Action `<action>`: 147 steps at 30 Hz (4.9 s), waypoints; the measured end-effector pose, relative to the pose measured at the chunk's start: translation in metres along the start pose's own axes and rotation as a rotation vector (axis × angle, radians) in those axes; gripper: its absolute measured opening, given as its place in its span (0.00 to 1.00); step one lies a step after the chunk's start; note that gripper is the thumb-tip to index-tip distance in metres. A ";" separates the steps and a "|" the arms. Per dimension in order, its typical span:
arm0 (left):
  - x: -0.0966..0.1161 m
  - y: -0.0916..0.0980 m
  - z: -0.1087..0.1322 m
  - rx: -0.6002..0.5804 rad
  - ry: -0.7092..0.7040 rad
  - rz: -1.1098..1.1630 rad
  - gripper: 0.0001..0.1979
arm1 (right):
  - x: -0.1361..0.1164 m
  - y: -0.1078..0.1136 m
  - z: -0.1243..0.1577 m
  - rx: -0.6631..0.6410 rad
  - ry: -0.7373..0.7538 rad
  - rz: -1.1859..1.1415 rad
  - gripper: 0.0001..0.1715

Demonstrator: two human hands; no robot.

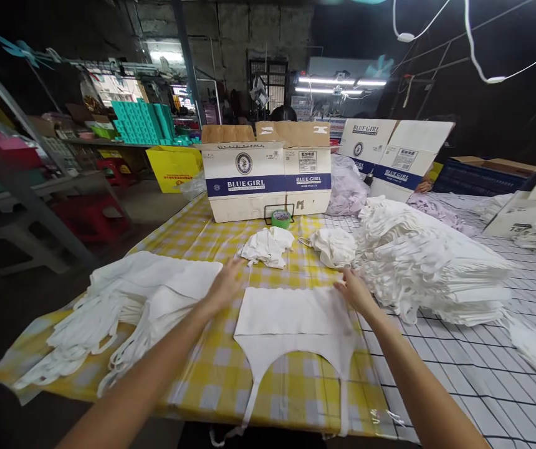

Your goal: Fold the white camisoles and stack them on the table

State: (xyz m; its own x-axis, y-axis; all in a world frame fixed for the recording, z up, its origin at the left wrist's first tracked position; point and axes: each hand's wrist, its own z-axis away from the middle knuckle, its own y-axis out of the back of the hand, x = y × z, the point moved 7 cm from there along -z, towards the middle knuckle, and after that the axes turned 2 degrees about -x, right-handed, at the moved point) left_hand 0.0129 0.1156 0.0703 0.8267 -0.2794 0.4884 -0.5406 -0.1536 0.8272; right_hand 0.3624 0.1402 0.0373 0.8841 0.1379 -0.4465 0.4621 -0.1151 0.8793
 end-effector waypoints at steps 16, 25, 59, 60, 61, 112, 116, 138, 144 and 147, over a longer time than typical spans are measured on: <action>-0.032 -0.055 0.025 -0.105 0.286 -0.057 0.12 | 0.020 -0.037 0.057 0.132 -0.141 0.206 0.23; -0.020 -0.048 0.015 -0.036 0.175 0.145 0.03 | 0.032 -0.040 0.030 0.062 -0.307 -0.048 0.08; 0.081 -0.116 0.026 -0.414 -0.287 -0.240 0.27 | -0.014 -0.079 0.306 0.091 -0.357 -0.524 0.17; 0.099 -0.122 0.016 -0.413 -0.318 -0.212 0.27 | -0.005 -0.091 0.311 0.077 -0.452 -0.581 0.24; 0.116 -0.128 0.007 -0.410 -0.350 -0.181 0.28 | 0.003 -0.103 0.311 0.063 -0.538 -0.653 0.31; 0.232 -0.089 0.187 -0.714 -0.314 0.942 0.17 | -0.095 0.021 0.316 0.113 -0.295 -1.179 0.22; 0.236 -0.078 0.179 -0.642 -0.445 0.812 0.12 | -0.097 0.015 0.314 0.029 -0.260 -1.203 0.21; 0.193 -0.092 0.139 -0.690 -0.180 0.886 0.08 | -0.099 0.002 0.258 0.141 -0.259 -0.950 0.19; 0.181 -0.080 0.130 -0.685 -0.197 0.925 0.08 | -0.099 0.001 0.256 0.138 -0.301 -0.821 0.14; 0.178 -0.085 0.132 -0.781 -0.131 1.028 0.11 | -0.098 -0.002 0.256 0.125 -0.308 -0.779 0.13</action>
State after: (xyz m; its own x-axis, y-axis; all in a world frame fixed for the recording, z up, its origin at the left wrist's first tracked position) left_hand 0.1851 -0.0464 0.0499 0.0446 -0.0350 0.9984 -0.6440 0.7630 0.0555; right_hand 0.2934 -0.1246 0.0371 0.2815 -0.0490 -0.9583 0.9355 -0.2083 0.2855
